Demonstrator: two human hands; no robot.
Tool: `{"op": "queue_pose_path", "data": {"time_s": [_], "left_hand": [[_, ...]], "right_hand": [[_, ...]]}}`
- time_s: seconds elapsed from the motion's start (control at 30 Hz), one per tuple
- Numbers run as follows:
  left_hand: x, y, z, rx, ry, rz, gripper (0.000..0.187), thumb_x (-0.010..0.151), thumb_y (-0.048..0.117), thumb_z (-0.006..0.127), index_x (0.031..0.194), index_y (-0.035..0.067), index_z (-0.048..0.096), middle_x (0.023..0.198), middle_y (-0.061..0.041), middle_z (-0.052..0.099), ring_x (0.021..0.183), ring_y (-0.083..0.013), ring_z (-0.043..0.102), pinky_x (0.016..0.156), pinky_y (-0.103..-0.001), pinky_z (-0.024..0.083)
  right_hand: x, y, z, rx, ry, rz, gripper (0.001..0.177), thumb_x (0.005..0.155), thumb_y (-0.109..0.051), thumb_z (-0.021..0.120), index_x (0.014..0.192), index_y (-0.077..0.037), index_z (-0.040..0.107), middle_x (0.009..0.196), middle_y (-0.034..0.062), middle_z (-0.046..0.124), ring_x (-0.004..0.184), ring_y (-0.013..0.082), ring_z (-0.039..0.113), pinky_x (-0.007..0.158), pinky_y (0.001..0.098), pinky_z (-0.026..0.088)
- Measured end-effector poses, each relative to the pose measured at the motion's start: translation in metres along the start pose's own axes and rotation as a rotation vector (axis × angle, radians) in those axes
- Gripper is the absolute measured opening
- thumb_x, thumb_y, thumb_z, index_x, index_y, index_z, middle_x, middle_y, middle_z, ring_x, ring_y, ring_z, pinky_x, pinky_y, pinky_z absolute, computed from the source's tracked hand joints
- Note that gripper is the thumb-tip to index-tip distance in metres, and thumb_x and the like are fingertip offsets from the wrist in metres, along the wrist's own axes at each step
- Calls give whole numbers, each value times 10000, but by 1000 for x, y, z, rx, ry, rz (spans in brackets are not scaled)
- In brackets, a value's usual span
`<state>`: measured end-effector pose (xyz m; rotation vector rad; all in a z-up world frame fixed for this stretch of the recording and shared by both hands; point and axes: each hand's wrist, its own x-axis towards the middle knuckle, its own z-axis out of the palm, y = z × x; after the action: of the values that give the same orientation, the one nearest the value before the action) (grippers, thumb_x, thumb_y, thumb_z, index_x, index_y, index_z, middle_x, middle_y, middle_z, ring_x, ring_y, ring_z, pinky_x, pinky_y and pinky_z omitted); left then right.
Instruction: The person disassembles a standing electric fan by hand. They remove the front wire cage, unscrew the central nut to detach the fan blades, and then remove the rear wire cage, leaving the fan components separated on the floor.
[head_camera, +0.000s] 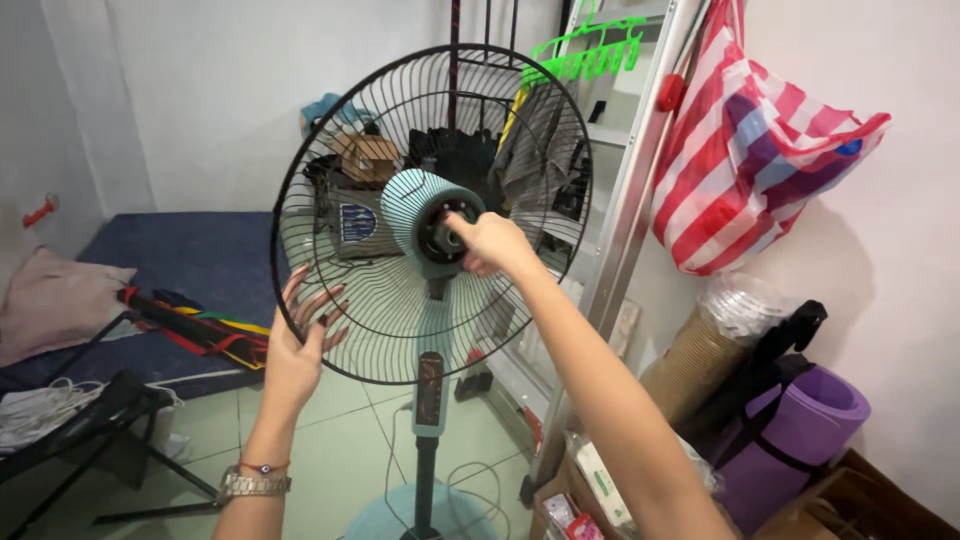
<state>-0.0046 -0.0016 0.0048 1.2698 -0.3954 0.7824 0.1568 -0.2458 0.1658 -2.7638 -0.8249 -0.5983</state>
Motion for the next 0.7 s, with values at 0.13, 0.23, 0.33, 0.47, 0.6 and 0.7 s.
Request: {"op": "queue_pose_path", "data": {"time_s": [0.13,0.23,0.33,0.47,0.6,0.7], "left_hand": [[2,-2,0,-19,-3,-10,722,928,-111,316,1581,190,251,1453,-187,544,1300,-284,593,1000,-405,546],[2,-2,-2,6,-15,-1,707,943,-102,318,1581,193,248,1444,-188,551,1303,-282,597,986,-404,552],[1,-3,-3,4,-16,-11,716,935,-110,330,1583,186,250,1448,-186,548,1306,-278,596,980,-401,546],[5,-4,-2,11,2,-13,692,955,-91,335,1582,189,246,1448,-186,559,1297,-286,602,974,-409,550],[4,-5,-4,6,-13,-10,690,963,-80,339,1588,192,232,1449,-190,549,1298,-292,600,995,-409,554],[3,-2,-4,6,-15,-15,687,967,-76,336,1592,188,230,1454,-191,549,1306,-291,597,998,-408,548]], "right_hand": [[-40,-22,6,-116,744,-422,767,513,-362,780,1207,-88,606,1080,216,706,975,447,693,704,449,580],[-54,-29,-25,37,780,-500,432,740,-389,810,1099,-220,637,1082,157,732,997,379,685,836,450,556],[-53,-39,-35,154,413,95,590,921,-448,714,1298,-23,556,1126,211,680,1027,397,678,869,484,551],[-73,-59,-21,455,388,-240,520,943,-378,648,1307,-11,591,1074,222,738,1038,404,701,907,474,547],[-74,-45,-39,660,491,-225,389,995,-329,575,1253,-50,655,1032,142,809,1017,320,766,887,410,577],[-69,-52,-36,413,495,16,404,988,-319,618,1255,-17,597,1009,181,737,938,345,726,814,433,556]]}}
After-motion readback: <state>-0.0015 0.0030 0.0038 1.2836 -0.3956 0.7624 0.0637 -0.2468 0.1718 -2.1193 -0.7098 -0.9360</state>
